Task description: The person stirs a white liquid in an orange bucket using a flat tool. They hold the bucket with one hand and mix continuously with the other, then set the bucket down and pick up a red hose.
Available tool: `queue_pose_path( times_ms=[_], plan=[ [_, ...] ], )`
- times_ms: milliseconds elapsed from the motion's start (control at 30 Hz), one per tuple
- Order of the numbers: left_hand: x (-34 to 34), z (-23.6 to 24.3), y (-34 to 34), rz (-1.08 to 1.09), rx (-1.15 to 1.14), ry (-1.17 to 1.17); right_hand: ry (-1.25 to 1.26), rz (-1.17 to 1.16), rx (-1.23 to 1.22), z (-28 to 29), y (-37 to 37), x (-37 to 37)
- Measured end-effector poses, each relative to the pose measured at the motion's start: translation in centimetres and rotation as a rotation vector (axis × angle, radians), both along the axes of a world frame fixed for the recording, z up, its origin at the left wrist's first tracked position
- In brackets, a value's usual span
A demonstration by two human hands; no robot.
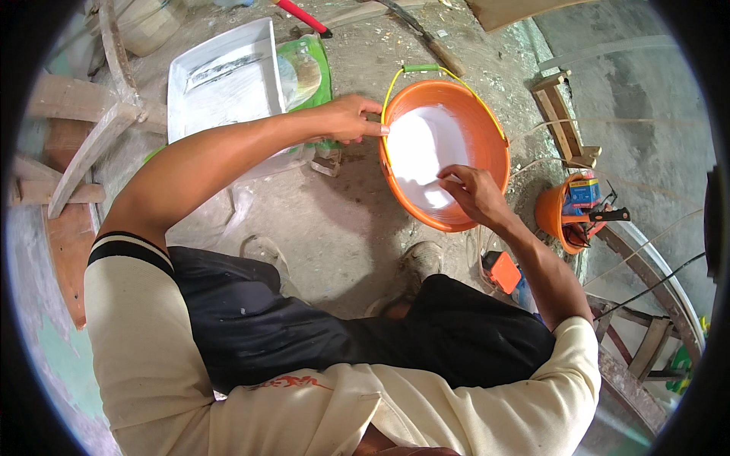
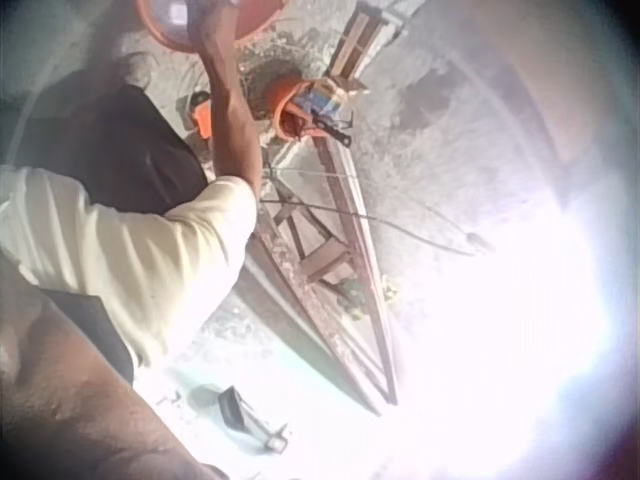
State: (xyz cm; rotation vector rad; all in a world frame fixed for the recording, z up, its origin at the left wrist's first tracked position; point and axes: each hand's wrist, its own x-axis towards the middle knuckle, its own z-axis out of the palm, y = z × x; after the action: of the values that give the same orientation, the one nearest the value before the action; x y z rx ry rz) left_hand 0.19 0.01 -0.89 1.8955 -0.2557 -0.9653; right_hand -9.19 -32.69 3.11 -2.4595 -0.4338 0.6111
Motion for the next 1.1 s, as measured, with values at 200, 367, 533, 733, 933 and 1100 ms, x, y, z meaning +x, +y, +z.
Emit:
queue_pose_path(
  times_ms=[200, 367, 533, 733, 933, 1100],
  plan=[
    [0.2, 0.7, 0.1, -0.033, 0.008, 0.017, -0.156, -0.076, 0.150, -3.1, 1.2, 5.7],
    [0.2, -0.4, 0.1, -0.008, -0.018, -0.010, -0.340, 0.038, -0.060, -2.5, -3.3, 7.0],
    [0.1, -0.5, 0.1, 0.002, -0.032, 0.009, -0.116, 0.037, -0.090, -0.6, -1.9, 0.8],
    [0.4, -0.7, 0.0, -0.011, -0.032, -0.013, 0.065, -0.122, 0.102, -1.3, 2.7, 2.8],
    [0.2, 0.3, 0.2, -0.026, -0.008, 0.028, -0.337, 0.011, 0.008, -2.5, -1.2, 7.1],
    [0.1, -0.4, 0.0, -0.005, -0.034, -0.012, -0.243, 0.061, -0.098, -1.5, -3.0, 2.0]
  ],
)
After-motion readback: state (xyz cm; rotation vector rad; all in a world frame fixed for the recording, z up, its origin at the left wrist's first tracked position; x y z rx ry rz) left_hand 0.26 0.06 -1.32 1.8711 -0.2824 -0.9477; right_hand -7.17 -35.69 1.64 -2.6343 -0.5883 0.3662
